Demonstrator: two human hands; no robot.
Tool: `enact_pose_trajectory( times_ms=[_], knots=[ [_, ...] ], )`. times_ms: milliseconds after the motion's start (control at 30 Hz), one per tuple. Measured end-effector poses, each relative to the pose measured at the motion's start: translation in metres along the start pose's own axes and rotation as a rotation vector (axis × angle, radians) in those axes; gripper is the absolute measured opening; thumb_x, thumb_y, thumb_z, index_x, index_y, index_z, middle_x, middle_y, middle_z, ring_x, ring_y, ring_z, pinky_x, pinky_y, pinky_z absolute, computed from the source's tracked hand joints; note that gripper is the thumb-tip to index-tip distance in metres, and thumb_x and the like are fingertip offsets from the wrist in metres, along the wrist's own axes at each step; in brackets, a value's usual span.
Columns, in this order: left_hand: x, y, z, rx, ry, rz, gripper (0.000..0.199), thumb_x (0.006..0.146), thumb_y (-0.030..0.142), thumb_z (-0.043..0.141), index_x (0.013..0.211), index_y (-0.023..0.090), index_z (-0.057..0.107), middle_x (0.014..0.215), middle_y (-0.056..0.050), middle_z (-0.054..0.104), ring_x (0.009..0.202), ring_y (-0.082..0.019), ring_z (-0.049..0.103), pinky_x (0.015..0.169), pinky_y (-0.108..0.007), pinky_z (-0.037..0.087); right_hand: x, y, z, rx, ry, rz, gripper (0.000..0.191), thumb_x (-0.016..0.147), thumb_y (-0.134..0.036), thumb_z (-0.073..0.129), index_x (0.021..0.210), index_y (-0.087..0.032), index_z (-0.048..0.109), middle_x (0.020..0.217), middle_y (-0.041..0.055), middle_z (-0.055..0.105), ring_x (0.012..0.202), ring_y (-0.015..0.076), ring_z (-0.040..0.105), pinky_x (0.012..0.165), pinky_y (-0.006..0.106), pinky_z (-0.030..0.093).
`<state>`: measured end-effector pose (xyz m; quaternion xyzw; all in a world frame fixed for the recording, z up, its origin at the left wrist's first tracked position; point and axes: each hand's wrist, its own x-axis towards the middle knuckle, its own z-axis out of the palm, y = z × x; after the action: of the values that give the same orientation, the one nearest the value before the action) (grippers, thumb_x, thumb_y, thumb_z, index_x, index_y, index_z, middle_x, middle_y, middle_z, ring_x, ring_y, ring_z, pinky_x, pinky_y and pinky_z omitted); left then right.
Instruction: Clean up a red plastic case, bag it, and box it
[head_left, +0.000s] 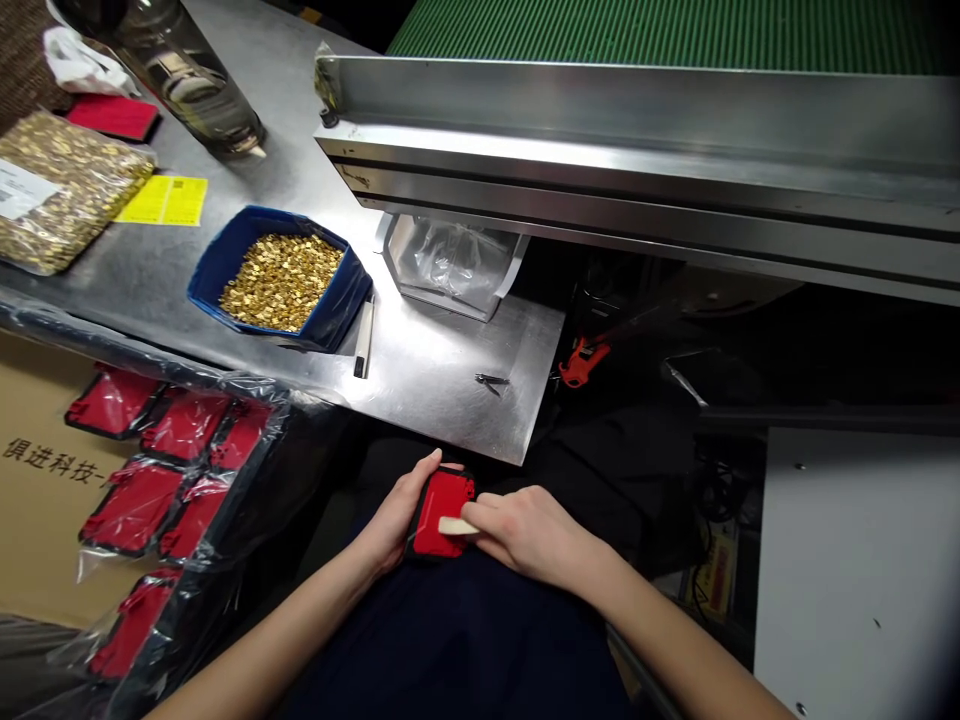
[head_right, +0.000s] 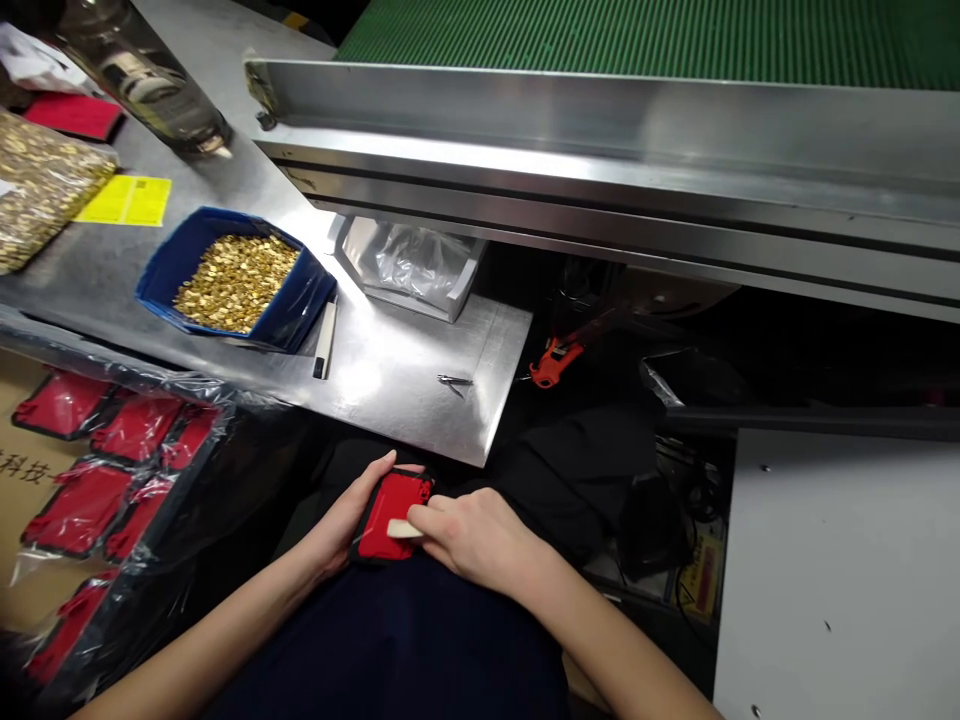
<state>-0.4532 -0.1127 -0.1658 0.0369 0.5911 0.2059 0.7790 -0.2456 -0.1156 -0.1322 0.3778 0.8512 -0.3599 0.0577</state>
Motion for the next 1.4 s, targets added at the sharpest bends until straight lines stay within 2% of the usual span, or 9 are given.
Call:
enact_pose_trajectory(
  times_ms=[333,533,733,933,1033,1100,1200,1300,1400],
  knots=[
    [-0.002,0.000,0.002,-0.006,0.013,0.012,0.052,0.089,0.061,0.065,0.111,0.014,0.073,0.089,-0.013,0.080,0.067,-0.023,0.074,0.055,-0.030,0.061,-0.004,-0.003,0.005,0.035,0.029,0.041,0.020,0.107,-0.040,0.046,0.096,-0.025,0.052,0.090,-0.0047,0.073,0.070,0.0133,0.065,0.057,0.031,0.023],
    [0.000,-0.002,0.000,-0.036,0.011,0.003,0.053,0.089,0.060,0.066,0.116,0.015,0.072,0.083,-0.011,0.080,0.057,-0.020,0.070,0.052,-0.030,0.059,0.006,-0.005,0.003,0.031,0.079,0.106,0.018,0.108,-0.040,0.043,0.103,-0.025,0.052,0.096,-0.0025,0.075,0.078,0.0155,0.069,0.057,0.031,0.024],
    [-0.003,0.001,0.000,-0.029,0.011,0.005,0.056,0.088,0.060,0.068,0.119,0.014,0.071,0.091,-0.013,0.082,0.068,-0.025,0.076,0.059,-0.032,0.062,0.007,-0.019,-0.007,-0.003,0.036,0.087,0.019,0.105,-0.042,0.046,0.101,-0.025,0.054,0.093,-0.0013,0.077,0.074,0.0179,0.071,0.056,0.031,0.023],
    [-0.009,0.001,-0.001,-0.146,-0.010,0.022,0.049,0.092,0.053,0.067,0.120,0.013,0.071,0.092,-0.011,0.083,0.076,-0.023,0.078,0.065,-0.028,0.062,0.065,-0.009,-0.042,0.110,0.274,0.328,0.034,0.106,-0.053,0.039,0.117,-0.024,0.053,0.092,0.0013,0.077,0.084,0.0235,0.073,0.066,0.030,0.040],
    [-0.011,0.001,-0.006,-0.189,-0.092,-0.033,0.055,0.094,0.054,0.064,0.128,0.011,0.067,0.106,-0.016,0.081,0.089,-0.027,0.079,0.073,-0.032,0.064,0.099,0.000,-0.053,0.111,0.359,0.380,0.052,0.105,-0.065,0.033,0.132,-0.024,0.047,0.109,0.0027,0.075,0.094,0.0219,0.073,0.072,0.029,0.047],
    [-0.012,0.000,-0.013,-0.235,-0.142,-0.035,0.058,0.095,0.053,0.062,0.136,0.011,0.062,0.118,-0.017,0.079,0.100,-0.029,0.078,0.080,-0.034,0.064,0.106,0.010,-0.060,0.060,0.396,0.420,0.059,0.103,-0.068,0.033,0.141,-0.024,0.042,0.128,0.0052,0.069,0.105,0.0214,0.070,0.076,0.029,0.050],
    [-0.012,-0.005,-0.027,-0.334,-0.291,-0.041,0.060,0.098,0.052,0.057,0.143,0.011,0.057,0.136,-0.018,0.070,0.118,-0.031,0.071,0.095,-0.039,0.061,0.086,0.041,-0.072,-0.058,0.432,0.540,0.043,0.110,-0.051,0.028,0.143,-0.027,0.042,0.141,0.0075,0.060,0.113,0.0214,0.065,0.083,0.031,0.050],
    [-0.008,-0.011,-0.037,-0.393,-0.424,-0.032,0.058,0.099,0.047,0.054,0.145,0.012,0.054,0.147,-0.019,0.060,0.128,-0.034,0.065,0.102,-0.045,0.058,0.049,0.096,-0.083,-0.211,0.394,0.676,0.038,0.108,-0.026,0.027,0.136,-0.022,0.053,0.132,0.0148,0.063,0.116,0.0279,0.061,0.089,0.037,0.047],
    [-0.002,-0.013,-0.040,-0.388,-0.476,-0.032,0.058,0.101,0.047,0.052,0.146,0.011,0.054,0.148,-0.020,0.059,0.127,-0.034,0.065,0.100,-0.046,0.059,0.026,0.158,-0.085,-0.346,0.286,0.715,0.038,0.105,-0.022,0.038,0.140,-0.016,0.053,0.133,0.0187,0.061,0.121,0.0326,0.057,0.098,0.047,0.044]
  ],
)
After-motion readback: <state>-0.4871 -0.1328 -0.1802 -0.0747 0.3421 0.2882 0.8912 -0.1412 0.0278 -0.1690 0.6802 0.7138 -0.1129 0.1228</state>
